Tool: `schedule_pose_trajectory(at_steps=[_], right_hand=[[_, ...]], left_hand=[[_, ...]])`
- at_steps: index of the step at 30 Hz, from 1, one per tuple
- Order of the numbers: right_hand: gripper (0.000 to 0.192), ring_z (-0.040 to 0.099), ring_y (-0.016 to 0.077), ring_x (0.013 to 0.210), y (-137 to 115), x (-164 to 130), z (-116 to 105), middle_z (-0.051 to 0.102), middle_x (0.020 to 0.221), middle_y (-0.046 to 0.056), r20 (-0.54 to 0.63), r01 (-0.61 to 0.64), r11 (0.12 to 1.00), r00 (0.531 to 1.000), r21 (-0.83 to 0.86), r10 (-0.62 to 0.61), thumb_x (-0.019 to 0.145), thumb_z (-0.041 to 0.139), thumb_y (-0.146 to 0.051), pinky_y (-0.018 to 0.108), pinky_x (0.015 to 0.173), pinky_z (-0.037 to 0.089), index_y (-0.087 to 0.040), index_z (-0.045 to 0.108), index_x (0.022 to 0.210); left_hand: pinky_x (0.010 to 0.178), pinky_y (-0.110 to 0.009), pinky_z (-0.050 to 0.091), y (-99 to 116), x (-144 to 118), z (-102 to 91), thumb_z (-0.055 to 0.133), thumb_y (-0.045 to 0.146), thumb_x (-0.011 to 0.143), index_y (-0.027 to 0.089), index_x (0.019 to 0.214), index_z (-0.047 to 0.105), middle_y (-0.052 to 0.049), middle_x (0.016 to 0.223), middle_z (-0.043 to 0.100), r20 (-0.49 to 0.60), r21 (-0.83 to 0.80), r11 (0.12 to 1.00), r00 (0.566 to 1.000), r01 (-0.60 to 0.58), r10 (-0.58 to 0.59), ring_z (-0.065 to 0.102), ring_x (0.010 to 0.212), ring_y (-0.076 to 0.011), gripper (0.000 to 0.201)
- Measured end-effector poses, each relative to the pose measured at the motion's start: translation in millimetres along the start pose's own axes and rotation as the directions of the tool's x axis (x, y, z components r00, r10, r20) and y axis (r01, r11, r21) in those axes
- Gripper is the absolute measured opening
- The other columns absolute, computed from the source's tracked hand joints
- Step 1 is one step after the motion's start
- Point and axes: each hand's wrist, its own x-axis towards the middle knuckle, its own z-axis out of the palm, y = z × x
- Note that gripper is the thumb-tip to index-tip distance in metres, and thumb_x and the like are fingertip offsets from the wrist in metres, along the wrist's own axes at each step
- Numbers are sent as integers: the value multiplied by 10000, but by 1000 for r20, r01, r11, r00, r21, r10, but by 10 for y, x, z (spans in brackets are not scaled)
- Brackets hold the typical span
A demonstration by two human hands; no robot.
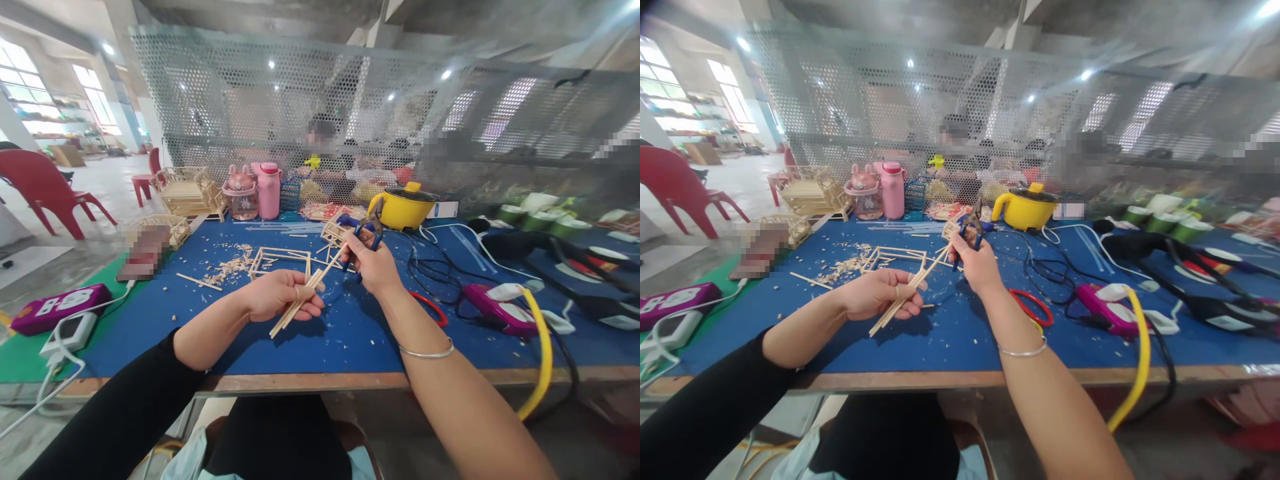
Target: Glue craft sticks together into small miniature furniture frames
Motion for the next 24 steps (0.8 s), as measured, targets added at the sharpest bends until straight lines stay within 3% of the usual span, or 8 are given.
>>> schedule_pose_trajectory(at_steps=[2,5,9,11,13,20,24], right_hand=[[294,497,98,553,-24,-38,49,520,657,-30,-58,45,993,997,-112,-52,762,615,-473,246,556,428,-189,553,806],[302,487,99,608,-89,-156,161,517,730,-32,-53,167,951,981,-259,-187,755,639,-440,248,611,421,-207,525,908],[396,468,106,635,-125,-350,359,490,720,-46,311,329,894,922,-304,-233,649,752,-393,240,613,400,-212,491,884],[449,474,114,653,-104,-414,450,514,744,-40,432,370,872,876,-320,-213,609,778,-402,238,608,394,-212,496,902],[464,492,124,680,-70,-447,515,550,793,-25,467,383,859,861,-339,-200,615,771,-417,243,626,401,-216,502,935],[431,543,152,716,-10,-482,572,612,867,3,386,333,862,905,-382,-178,640,750,-427,269,655,417,-236,517,949],[392,563,162,731,-10,-487,572,621,863,6,348,311,873,921,-377,-177,653,742,-409,276,665,423,-239,514,924]], left_hand=[[561,-183,533,31,22,0,564,119,828,112,862,617,-53,701,664,-110,-42,994,989,-103,98,652,593,-99,64],[601,-201,554,117,44,-71,530,94,842,123,826,586,-44,767,665,-291,-153,941,924,-301,248,664,646,-101,65],[629,-215,569,200,59,-193,499,76,854,136,858,563,-40,833,670,-434,-282,839,842,-465,321,675,697,-107,88],[634,-214,572,203,70,-208,492,71,857,136,868,559,-39,832,668,-456,-318,803,824,-504,337,678,704,-108,94],[636,-208,572,188,82,-192,489,68,858,131,872,560,-40,832,667,-459,-336,785,819,-520,346,679,704,-107,96],[634,-193,563,142,91,-138,497,88,862,132,884,562,-51,841,667,-442,-337,778,819,-530,366,673,714,-104,81],[590,-181,553,110,87,-108,500,93,860,129,894,547,-52,821,665,-397,-313,807,841,-501,368,658,649,-93,68]])
